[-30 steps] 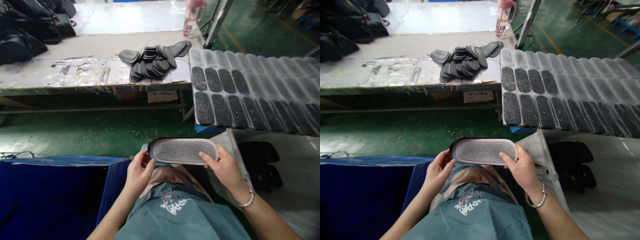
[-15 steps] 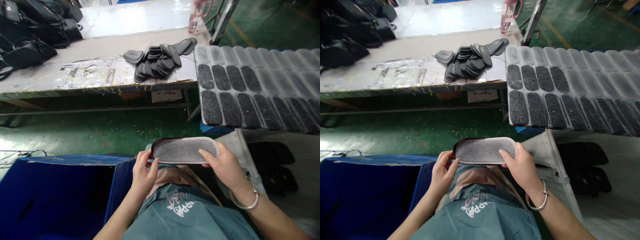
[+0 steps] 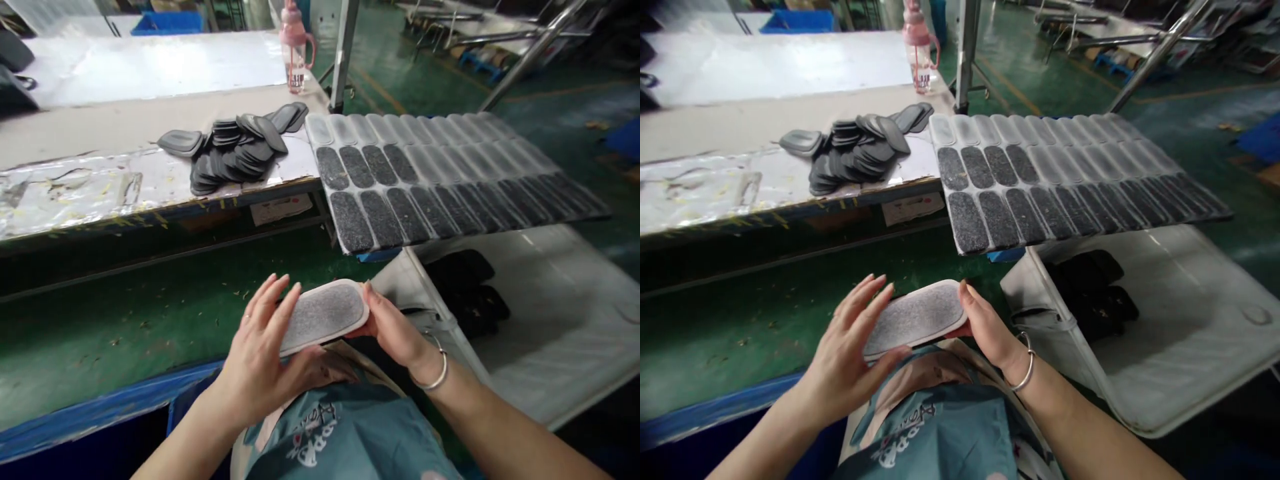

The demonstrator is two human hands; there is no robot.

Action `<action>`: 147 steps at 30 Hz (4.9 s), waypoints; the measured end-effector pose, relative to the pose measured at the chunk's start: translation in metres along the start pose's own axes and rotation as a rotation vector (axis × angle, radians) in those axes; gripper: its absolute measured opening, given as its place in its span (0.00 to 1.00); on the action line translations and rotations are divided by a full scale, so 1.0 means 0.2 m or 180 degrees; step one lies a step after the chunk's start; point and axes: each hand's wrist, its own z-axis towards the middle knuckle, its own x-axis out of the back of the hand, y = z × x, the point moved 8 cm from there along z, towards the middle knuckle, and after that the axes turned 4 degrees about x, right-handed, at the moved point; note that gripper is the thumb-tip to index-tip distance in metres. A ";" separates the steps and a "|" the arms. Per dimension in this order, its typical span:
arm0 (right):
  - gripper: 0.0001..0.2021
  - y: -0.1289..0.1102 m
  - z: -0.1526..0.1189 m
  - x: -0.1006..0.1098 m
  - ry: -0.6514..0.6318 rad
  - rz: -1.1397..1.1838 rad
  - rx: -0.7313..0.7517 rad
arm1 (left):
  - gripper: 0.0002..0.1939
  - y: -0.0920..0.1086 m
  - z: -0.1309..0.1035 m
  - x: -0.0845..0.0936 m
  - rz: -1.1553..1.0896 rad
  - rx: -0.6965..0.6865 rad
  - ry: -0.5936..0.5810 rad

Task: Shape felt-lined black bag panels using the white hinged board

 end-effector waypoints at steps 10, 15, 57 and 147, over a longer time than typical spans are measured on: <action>0.33 -0.01 -0.01 -0.03 -0.0405 0.0591 0.0098 | 0.35 0.08 0.21 -0.29 -0.0310 -0.0612 -0.0985; 0.36 0.00 -0.01 0.07 -0.0438 0.0014 -0.0089 | 0.29 0.11 0.23 -0.27 -0.0222 -0.0984 -0.0913; 0.20 0.03 -0.14 0.32 0.0448 -0.2136 0.1589 | 0.25 0.16 0.25 -0.42 0.0839 -0.0958 -0.1789; 0.10 -0.37 0.36 -0.53 -0.1383 -0.4270 0.2804 | 0.29 0.01 -0.20 -0.22 0.1296 0.0432 -0.0487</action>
